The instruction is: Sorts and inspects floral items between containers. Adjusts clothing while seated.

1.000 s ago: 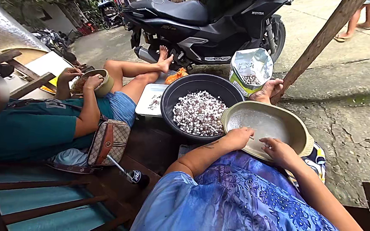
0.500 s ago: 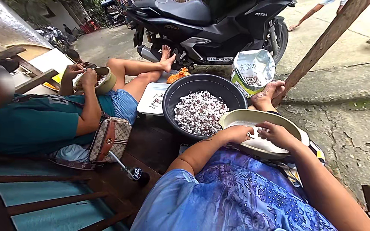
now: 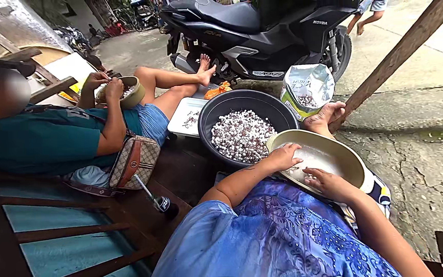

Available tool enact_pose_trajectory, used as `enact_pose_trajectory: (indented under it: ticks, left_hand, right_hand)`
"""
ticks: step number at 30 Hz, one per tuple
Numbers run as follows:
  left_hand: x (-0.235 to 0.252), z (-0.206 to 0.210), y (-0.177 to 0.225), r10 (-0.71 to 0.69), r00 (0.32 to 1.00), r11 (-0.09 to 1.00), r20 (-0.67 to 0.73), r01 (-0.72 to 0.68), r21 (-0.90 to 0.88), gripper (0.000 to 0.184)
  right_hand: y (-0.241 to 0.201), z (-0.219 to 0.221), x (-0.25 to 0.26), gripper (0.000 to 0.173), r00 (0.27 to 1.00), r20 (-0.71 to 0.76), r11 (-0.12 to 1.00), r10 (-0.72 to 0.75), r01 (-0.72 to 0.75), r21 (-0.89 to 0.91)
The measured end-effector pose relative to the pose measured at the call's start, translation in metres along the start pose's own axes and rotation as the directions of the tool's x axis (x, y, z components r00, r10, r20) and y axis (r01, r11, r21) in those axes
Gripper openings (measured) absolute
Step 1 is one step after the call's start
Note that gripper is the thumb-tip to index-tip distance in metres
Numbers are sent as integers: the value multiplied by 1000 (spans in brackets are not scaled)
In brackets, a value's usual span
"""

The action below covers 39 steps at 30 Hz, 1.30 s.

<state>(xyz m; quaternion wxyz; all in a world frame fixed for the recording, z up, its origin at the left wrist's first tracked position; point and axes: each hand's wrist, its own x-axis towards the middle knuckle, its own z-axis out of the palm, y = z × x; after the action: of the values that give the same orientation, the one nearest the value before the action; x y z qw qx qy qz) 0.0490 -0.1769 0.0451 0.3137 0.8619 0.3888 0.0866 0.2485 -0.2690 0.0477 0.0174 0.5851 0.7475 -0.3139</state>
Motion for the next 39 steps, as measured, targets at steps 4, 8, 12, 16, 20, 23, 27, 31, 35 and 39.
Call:
enact_pose_trajectory:
  ticks: [4,8,12,16,20,23,27,31,35,39]
  left_hand:
    - [-11,-2,9,87,990,996,107,-85,-25,44]
    - [-16,2,7,255,966,964,-48,-258,-60,32]
    - [-24,-27,-2,171,943,971,-287,-211,-115,27]
    - [-63,-85,-15,-101,903,822,-417,-160,-547,22]
    - [-128,-138,-43,44,754,500,-655,-585,-639,26]
    - [-181,-173,-58,217,486,97,-847,-874,-476,42]
    - [-239,-196,-52,472,66,-470,-879,-825,-314,40]
    - [-230,-184,-85,430,434,36,-791,-884,-466,59]
    - [-153,-152,-109,-260,806,813,-532,-115,-572,42]
    - [-61,-87,-145,-435,877,899,-203,435,-47,58]
  right_hand:
    - [-8,-5,-25,56,991,129,999,35,-35,0]
    - [-6,-18,-24,64,995,-8,994,98,-98,40]
    - [-3,-17,-11,63,984,-95,988,154,-154,7]
    - [-1,-7,-14,59,986,-44,986,162,-163,-25]
    - [-1,-3,-22,47,970,-226,996,85,-77,42]
    - [-6,0,-30,35,933,-359,1000,16,-19,-6]
    - [-2,7,-45,59,934,-327,989,-140,116,-93]
    - [2,9,-55,36,949,-270,986,-165,148,-82]
    - [1,10,-69,17,936,-315,987,-156,136,-85]
    - [0,4,-82,19,953,-271,990,-133,117,-73]
